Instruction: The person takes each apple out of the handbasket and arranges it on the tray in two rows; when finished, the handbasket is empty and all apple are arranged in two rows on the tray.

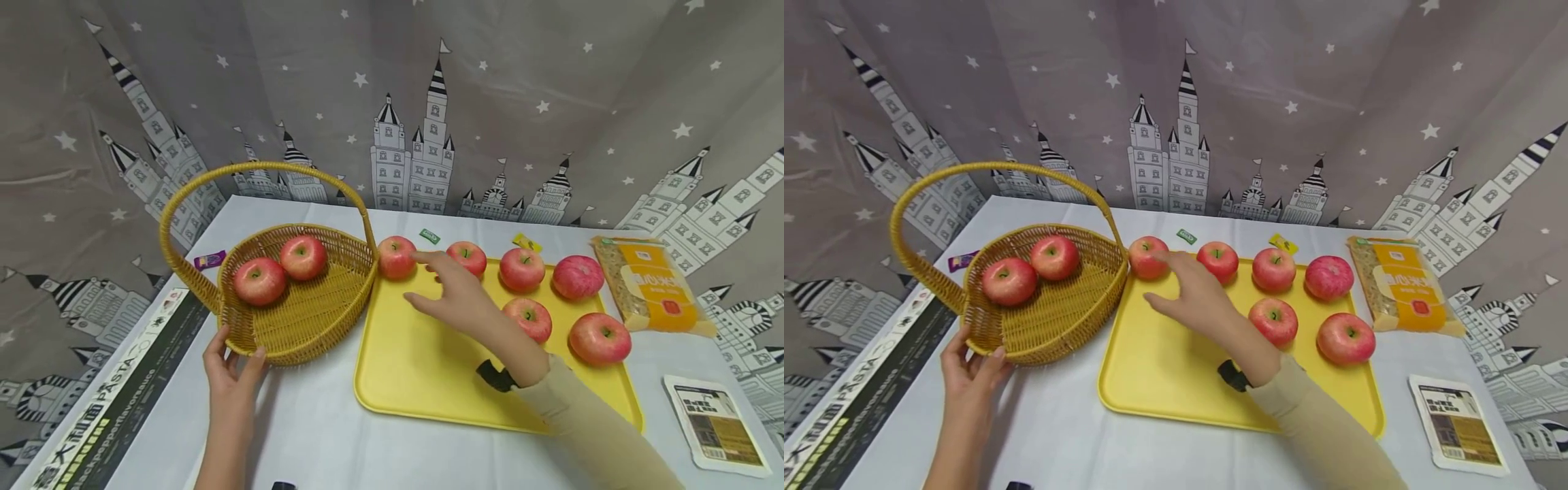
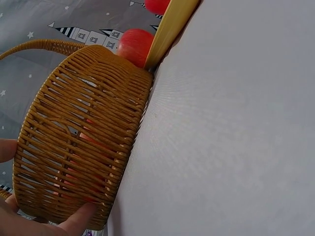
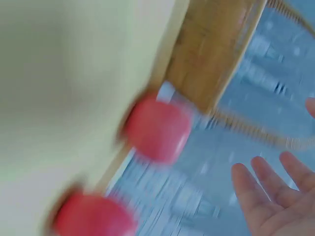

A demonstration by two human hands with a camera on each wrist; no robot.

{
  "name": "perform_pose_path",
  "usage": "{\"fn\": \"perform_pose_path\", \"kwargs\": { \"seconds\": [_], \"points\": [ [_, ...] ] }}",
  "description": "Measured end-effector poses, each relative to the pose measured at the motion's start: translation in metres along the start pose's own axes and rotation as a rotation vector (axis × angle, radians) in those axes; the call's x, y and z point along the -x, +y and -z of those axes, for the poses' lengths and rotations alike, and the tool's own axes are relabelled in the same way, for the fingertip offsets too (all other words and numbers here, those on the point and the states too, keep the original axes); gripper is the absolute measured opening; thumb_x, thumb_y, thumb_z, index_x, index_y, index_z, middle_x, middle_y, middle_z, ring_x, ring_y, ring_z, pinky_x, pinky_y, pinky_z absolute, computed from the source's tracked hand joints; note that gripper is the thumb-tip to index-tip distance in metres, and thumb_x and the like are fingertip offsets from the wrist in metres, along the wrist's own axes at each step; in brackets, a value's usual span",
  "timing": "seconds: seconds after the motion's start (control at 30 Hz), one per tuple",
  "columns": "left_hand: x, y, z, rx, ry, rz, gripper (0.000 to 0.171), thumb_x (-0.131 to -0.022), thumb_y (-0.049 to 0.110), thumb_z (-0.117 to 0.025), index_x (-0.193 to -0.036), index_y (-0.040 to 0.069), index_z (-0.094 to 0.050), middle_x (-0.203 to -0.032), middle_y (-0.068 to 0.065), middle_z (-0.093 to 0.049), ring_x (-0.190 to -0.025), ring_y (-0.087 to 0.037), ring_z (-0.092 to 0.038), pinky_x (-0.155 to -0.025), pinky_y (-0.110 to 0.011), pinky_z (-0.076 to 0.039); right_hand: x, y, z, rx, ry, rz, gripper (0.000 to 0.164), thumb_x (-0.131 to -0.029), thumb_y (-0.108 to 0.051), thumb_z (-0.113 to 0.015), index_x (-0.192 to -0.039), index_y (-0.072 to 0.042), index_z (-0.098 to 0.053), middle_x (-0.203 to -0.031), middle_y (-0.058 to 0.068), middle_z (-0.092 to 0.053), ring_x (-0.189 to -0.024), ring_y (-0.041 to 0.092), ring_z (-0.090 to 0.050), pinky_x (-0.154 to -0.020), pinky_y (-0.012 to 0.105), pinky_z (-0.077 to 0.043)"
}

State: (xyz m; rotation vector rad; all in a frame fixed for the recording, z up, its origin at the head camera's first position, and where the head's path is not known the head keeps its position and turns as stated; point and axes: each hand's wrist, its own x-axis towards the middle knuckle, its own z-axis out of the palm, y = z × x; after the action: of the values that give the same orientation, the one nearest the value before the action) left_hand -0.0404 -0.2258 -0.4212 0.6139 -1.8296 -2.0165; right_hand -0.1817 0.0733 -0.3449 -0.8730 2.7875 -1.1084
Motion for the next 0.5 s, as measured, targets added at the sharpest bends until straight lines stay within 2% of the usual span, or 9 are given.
{"fn": "perform_pose_path", "kwargs": {
  "seconds": [0.13,0.27,0.4,0.5],
  "points": [
    [0.0,-0.002,0.001,0.017,-0.003,-0.008,0.068,-0.098,0.007,-0.054,-0.151,0.017,-0.013,-0.156,-0.006,-0.005,-0.143,-0.025,-0.013,-0.084,-0.008,-0.046,-0.034,-0.028,-0.036,0.009,-0.067,0.083,0.069,-0.084,-0.037,-0.073,-0.143,-0.015,-0.045,-0.14,0.003,-0.049,-0.127,0.022,-0.046,-0.106,0.039,-0.041],
    [-0.001,-0.002,0.002,0.018,-0.009,-0.017,0.067,-0.098,0.008,-0.053,-0.151,0.017,-0.012,-0.155,-0.006,-0.004,-0.144,-0.026,-0.013,-0.085,-0.008,-0.046,-0.075,-0.044,-0.068,0.057,-0.109,0.146,0.073,-0.085,-0.039,-0.072,-0.146,-0.013,-0.041,-0.144,0.004,-0.046,-0.133,0.019,-0.04,-0.109,0.035,-0.036],
    [-0.001,-0.002,0.002,0.001,-0.012,-0.014,0.068,-0.098,0.009,-0.053,-0.152,0.017,-0.011,-0.156,-0.007,-0.003,-0.145,-0.027,-0.01,-0.086,-0.008,-0.045,-0.109,-0.05,-0.097,0.091,-0.125,0.132,0.076,-0.085,-0.042,-0.072,-0.147,-0.012,-0.039,-0.144,0.006,-0.044,-0.131,0.019,-0.042,-0.108,0.03,-0.037],
    [-0.001,-0.002,0.002,-0.002,-0.015,-0.011,0.068,-0.098,0.008,-0.052,-0.152,0.016,-0.011,-0.156,-0.006,-0.004,-0.145,-0.027,-0.011,-0.087,-0.009,-0.045,-0.129,-0.053,-0.115,0.092,-0.152,0.066,0.078,-0.084,-0.043,-0.072,-0.147,-0.013,-0.037,-0.143,0.008,-0.042,-0.129,0.019,-0.043,-0.107,0.029,-0.037]
  ]
}}
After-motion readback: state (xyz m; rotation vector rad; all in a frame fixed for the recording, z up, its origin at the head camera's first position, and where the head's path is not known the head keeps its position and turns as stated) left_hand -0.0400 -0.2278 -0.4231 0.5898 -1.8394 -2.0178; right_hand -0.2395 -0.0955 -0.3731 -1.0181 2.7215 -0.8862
